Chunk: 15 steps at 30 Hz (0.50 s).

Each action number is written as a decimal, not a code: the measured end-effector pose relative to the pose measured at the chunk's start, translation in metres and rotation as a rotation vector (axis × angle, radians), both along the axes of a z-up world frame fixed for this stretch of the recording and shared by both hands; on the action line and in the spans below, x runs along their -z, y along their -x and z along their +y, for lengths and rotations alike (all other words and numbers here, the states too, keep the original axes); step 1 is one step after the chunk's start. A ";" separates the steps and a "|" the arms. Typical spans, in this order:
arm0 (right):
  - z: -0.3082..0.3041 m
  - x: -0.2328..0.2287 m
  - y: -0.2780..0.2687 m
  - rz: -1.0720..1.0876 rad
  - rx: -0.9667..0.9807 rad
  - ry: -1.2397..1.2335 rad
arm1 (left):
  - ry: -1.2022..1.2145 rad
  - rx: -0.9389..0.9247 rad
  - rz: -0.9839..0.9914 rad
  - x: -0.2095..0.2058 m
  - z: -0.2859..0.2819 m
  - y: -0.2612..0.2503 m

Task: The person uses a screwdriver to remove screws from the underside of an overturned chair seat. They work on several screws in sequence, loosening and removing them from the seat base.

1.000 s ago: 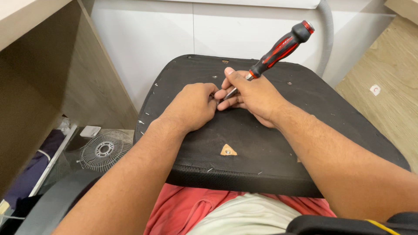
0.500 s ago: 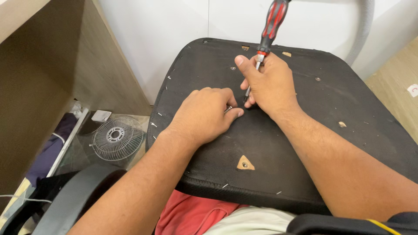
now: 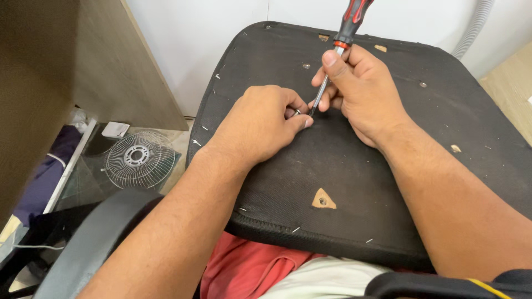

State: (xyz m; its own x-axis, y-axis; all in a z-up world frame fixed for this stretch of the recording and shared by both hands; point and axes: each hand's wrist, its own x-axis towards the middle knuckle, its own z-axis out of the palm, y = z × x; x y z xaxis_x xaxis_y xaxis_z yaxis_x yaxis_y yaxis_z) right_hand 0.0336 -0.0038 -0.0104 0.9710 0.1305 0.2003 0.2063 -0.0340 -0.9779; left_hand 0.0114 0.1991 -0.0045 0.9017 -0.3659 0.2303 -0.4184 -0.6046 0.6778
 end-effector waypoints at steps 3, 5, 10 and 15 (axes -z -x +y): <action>0.005 -0.004 0.010 -0.016 -0.041 0.020 | 0.003 0.031 -0.114 0.000 0.002 0.011; 0.009 -0.008 0.018 -0.003 -0.034 0.046 | -0.056 -0.021 -0.096 -0.003 0.003 0.018; 0.016 -0.014 0.035 -0.067 -0.024 0.159 | -0.182 -0.106 -0.205 -0.001 -0.002 0.036; 0.013 -0.019 0.047 -0.106 0.002 0.245 | -0.154 -0.104 -0.180 -0.001 -0.003 0.042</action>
